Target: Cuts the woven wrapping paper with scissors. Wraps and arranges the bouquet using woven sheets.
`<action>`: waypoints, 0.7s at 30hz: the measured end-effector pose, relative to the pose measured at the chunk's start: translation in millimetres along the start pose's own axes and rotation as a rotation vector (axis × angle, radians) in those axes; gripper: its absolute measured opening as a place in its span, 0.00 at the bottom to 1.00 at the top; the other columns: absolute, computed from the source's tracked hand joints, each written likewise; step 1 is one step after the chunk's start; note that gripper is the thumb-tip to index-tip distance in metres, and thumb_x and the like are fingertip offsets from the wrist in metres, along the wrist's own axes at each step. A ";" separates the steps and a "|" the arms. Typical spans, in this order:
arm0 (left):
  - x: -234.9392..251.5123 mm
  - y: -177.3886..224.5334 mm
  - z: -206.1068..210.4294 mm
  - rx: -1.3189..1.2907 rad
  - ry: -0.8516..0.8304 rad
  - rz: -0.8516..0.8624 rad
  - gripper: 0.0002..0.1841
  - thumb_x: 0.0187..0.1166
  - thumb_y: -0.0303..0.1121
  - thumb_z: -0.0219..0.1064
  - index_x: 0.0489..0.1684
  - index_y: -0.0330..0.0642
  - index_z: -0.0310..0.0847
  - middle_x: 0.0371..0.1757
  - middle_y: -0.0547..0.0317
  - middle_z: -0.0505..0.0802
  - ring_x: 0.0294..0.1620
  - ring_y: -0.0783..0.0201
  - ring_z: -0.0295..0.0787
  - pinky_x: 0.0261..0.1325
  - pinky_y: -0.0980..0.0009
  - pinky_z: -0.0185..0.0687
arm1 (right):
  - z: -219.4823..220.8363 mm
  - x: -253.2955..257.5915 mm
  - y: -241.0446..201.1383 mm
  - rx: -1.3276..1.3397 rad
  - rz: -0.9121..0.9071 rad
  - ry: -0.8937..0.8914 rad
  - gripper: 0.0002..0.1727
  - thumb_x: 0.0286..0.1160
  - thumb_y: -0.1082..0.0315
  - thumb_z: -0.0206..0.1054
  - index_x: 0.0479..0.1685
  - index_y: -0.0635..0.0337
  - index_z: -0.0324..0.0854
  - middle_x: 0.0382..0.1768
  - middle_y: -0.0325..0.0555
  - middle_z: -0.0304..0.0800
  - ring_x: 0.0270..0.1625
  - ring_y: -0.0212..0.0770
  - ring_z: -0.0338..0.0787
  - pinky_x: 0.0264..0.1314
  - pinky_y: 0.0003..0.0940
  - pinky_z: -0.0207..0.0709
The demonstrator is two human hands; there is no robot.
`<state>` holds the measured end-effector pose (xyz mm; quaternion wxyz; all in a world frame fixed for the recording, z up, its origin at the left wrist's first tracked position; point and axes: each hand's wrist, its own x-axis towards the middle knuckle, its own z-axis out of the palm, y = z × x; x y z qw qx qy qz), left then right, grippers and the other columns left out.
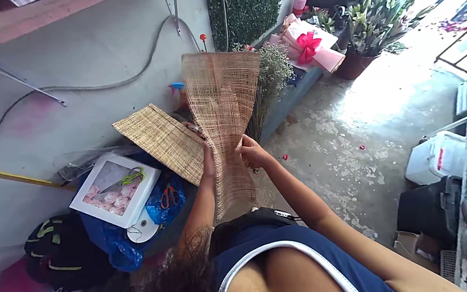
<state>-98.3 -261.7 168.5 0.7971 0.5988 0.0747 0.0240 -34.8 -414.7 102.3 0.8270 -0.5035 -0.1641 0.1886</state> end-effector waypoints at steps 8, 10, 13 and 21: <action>26.6 2.1 -3.3 0.190 -0.125 0.031 0.14 0.83 0.33 0.57 0.62 0.41 0.75 0.46 0.66 0.90 0.46 0.78 0.88 0.55 0.73 0.86 | 4.7 -8.8 -28.3 -0.012 -0.107 -0.041 0.26 0.83 0.51 0.61 0.71 0.58 0.66 0.52 0.30 0.90 0.54 0.23 0.89 0.63 0.27 0.83; 34.3 -1.8 -2.1 0.169 -0.103 0.035 0.11 0.85 0.28 0.58 0.60 0.35 0.76 0.46 0.62 0.90 0.46 0.74 0.88 0.55 0.71 0.86 | 15.4 -19.6 -39.4 0.002 -0.086 0.123 0.27 0.93 0.45 0.40 0.67 0.56 0.72 0.49 0.30 0.92 0.52 0.22 0.90 0.61 0.25 0.85; 40.5 -3.2 2.3 0.163 -0.106 0.021 0.16 0.80 0.20 0.65 0.64 0.31 0.72 0.51 0.55 0.91 0.49 0.69 0.90 0.56 0.67 0.88 | 27.9 -23.4 -45.8 -0.096 -0.029 0.274 0.29 0.98 0.55 0.29 0.81 0.62 0.65 0.66 0.42 0.85 0.65 0.22 0.83 0.71 0.24 0.76; 44.9 -11.9 17.2 0.183 -0.208 0.053 0.22 0.78 0.16 0.58 0.72 0.31 0.67 0.58 0.51 0.87 0.57 0.69 0.86 0.64 0.68 0.84 | 23.5 6.2 -24.6 -0.123 -0.178 0.154 0.25 0.91 0.67 0.50 0.83 0.64 0.54 0.57 0.47 0.84 0.54 0.30 0.89 0.62 0.32 0.84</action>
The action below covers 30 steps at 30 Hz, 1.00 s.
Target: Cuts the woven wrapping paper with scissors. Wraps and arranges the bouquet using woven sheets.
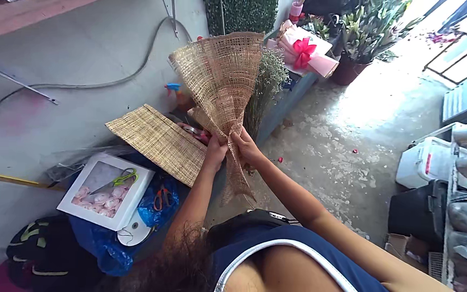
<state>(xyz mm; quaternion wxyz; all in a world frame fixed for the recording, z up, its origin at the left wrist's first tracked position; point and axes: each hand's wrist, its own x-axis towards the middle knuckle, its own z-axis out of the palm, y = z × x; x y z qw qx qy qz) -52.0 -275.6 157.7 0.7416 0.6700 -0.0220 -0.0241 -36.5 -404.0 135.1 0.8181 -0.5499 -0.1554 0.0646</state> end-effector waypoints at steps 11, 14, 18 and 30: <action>2.2 -17.0 -1.2 0.069 0.164 0.180 0.10 0.89 0.33 0.58 0.49 0.35 0.82 0.36 0.63 0.91 0.39 0.76 0.88 0.50 0.72 0.86 | -6.4 -8.4 7.4 -0.054 -0.047 -0.046 0.19 0.88 0.69 0.52 0.73 0.67 0.64 0.49 0.42 0.88 0.49 0.28 0.90 0.59 0.31 0.87; 2.1 -23.1 1.8 0.165 0.187 0.213 0.09 0.85 0.31 0.65 0.46 0.32 0.86 0.38 0.59 0.94 0.41 0.77 0.90 0.54 0.72 0.87 | 2.7 -17.3 4.5 -0.088 0.019 0.176 0.13 0.92 0.59 0.55 0.59 0.57 0.78 0.36 0.37 0.89 0.35 0.27 0.90 0.42 0.26 0.87; 5.7 -28.2 -3.1 0.108 0.209 0.083 0.08 0.78 0.23 0.70 0.50 0.30 0.85 0.43 0.55 0.93 0.44 0.74 0.90 0.55 0.71 0.87 | -11.6 -6.6 10.2 -0.030 0.082 0.150 0.08 0.80 0.75 0.65 0.52 0.68 0.81 0.37 0.45 0.93 0.38 0.32 0.93 0.49 0.33 0.90; 18.7 -22.3 -15.9 -0.231 -0.025 -0.357 0.20 0.89 0.34 0.56 0.78 0.48 0.64 0.60 0.55 0.88 0.58 0.63 0.88 0.62 0.59 0.85 | -19.3 9.3 12.8 -0.086 0.106 0.246 0.09 0.73 0.79 0.69 0.49 0.72 0.82 0.35 0.48 0.93 0.36 0.35 0.93 0.46 0.35 0.90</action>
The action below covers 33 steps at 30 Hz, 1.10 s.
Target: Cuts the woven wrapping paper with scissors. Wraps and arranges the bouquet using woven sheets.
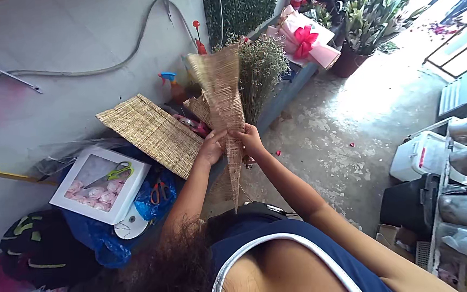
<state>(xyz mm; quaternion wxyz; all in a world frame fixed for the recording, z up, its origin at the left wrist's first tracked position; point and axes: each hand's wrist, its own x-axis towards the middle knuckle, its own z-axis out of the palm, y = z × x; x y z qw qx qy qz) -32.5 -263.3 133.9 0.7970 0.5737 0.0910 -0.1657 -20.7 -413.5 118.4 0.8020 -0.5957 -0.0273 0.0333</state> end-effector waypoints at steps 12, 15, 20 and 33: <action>-16.5 -25.6 -27.1 0.549 -0.306 -0.100 0.43 0.75 0.24 0.73 0.92 0.38 0.51 0.84 0.37 0.72 0.80 0.50 0.74 0.80 0.55 0.71 | -37.4 7.2 18.8 0.390 -0.046 0.239 0.11 0.80 0.81 0.60 0.58 0.64 0.75 0.43 0.45 0.92 0.44 0.37 0.93 0.54 0.37 0.89; -19.4 -32.8 -22.5 0.567 -0.226 0.023 0.40 0.67 0.18 0.77 0.84 0.32 0.63 0.71 0.38 0.85 0.68 0.55 0.86 0.73 0.58 0.80 | -37.3 2.3 19.9 0.502 0.013 0.329 0.11 0.83 0.78 0.59 0.60 0.62 0.74 0.44 0.45 0.90 0.46 0.38 0.92 0.55 0.39 0.88; -14.3 -37.9 -39.4 0.637 -0.298 0.151 0.14 0.78 0.23 0.70 0.60 0.28 0.83 0.47 0.50 0.94 0.45 0.72 0.91 0.58 0.70 0.86 | -44.4 -6.2 32.2 0.595 0.123 0.450 0.11 0.84 0.76 0.58 0.61 0.59 0.72 0.44 0.45 0.88 0.45 0.38 0.91 0.52 0.38 0.88; -11.2 7.4 -30.4 0.871 -0.097 0.378 0.32 0.73 0.33 0.76 0.79 0.36 0.75 0.74 0.43 0.86 0.74 0.47 0.83 0.75 0.48 0.76 | -26.1 -37.9 39.9 0.252 -0.097 0.233 0.09 0.72 0.81 0.65 0.48 0.65 0.81 0.36 0.42 0.95 0.39 0.34 0.94 0.48 0.36 0.91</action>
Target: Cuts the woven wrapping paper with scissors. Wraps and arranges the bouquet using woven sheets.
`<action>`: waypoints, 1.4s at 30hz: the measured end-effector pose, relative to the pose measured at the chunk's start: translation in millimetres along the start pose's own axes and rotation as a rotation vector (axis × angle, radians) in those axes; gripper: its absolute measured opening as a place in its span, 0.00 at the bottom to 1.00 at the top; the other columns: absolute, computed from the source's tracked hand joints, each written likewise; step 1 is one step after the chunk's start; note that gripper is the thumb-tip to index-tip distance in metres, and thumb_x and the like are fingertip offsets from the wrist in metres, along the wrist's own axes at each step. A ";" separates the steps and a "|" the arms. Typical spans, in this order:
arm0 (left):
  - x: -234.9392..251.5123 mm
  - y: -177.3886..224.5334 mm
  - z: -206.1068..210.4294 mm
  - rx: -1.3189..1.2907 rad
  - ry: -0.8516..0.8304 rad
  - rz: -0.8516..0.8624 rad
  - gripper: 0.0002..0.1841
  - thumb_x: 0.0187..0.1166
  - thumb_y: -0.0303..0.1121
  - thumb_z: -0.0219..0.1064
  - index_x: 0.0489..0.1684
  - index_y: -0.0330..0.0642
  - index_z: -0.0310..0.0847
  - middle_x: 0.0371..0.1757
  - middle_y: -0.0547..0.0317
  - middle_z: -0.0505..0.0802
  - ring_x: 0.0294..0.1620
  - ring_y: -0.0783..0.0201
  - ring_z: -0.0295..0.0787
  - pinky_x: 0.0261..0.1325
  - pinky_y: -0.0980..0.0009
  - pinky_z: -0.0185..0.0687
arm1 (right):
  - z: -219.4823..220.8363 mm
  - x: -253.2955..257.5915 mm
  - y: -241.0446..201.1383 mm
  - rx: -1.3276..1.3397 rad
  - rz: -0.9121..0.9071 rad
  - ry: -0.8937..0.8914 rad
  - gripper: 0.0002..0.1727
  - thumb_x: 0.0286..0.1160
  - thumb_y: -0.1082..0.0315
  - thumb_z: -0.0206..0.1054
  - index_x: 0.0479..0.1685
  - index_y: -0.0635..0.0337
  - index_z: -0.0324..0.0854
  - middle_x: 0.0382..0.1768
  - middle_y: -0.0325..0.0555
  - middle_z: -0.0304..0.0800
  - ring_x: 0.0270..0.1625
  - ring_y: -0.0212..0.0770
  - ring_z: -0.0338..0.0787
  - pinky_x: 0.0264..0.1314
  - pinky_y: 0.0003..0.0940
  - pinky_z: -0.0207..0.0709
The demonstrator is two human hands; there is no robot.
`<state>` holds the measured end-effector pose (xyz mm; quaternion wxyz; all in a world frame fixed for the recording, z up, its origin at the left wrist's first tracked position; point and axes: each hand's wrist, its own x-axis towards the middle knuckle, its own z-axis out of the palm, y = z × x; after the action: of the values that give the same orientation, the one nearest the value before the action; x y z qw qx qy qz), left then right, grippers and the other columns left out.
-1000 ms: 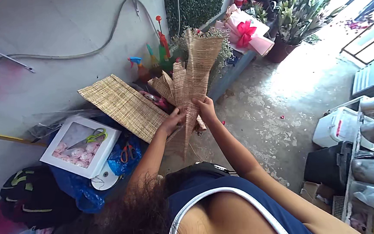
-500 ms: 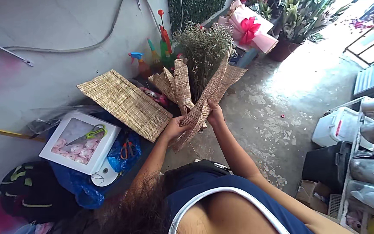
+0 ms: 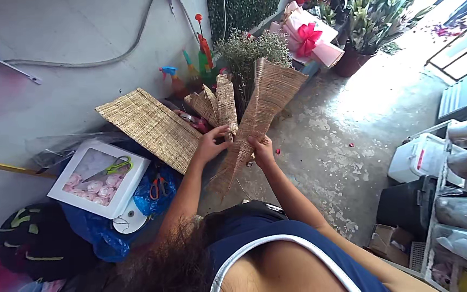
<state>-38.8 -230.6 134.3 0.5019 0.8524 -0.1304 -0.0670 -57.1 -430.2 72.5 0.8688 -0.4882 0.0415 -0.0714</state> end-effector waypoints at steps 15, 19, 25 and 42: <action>22.0 -15.8 60.3 -0.345 0.208 -0.143 0.17 0.69 0.23 0.79 0.55 0.28 0.85 0.51 0.44 0.93 0.51 0.60 0.90 0.61 0.60 0.84 | 1.1 0.0 2.8 -0.193 0.067 -0.088 0.07 0.75 0.80 0.68 0.48 0.70 0.83 0.35 0.46 0.95 0.37 0.33 0.94 0.48 0.34 0.90; 23.5 -13.2 53.3 -0.407 0.067 -0.136 0.22 0.74 0.23 0.74 0.66 0.26 0.78 0.57 0.42 0.91 0.55 0.62 0.89 0.65 0.63 0.83 | -0.5 6.5 5.1 -0.264 -0.031 -0.084 0.05 0.73 0.80 0.69 0.43 0.71 0.85 0.32 0.46 0.95 0.34 0.31 0.94 0.46 0.32 0.90; 6.6 24.3 80.6 -0.245 0.302 -0.165 0.45 0.82 0.38 0.69 0.91 0.24 0.42 0.88 0.24 0.60 0.88 0.35 0.60 0.87 0.46 0.59 | 4.1 -4.7 -13.0 -0.857 -0.375 0.091 0.11 0.82 0.70 0.68 0.49 0.72 0.87 0.40 0.63 0.93 0.42 0.54 0.94 0.50 0.55 0.85; -4.8 -13.2 119.1 -0.681 0.344 -0.421 0.17 0.85 0.31 0.65 0.65 0.27 0.76 0.53 0.43 0.91 0.50 0.61 0.88 0.57 0.61 0.84 | -28.6 -23.1 -20.7 -1.155 -0.154 -0.412 0.28 0.75 0.65 0.71 0.76 0.63 0.80 0.67 0.70 0.79 0.69 0.68 0.79 0.69 0.68 0.69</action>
<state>-70.5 -323.0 64.7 0.7441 0.6450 0.1615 -0.0641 -85.7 -461.1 75.4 0.4467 -0.8851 -0.1306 -0.0041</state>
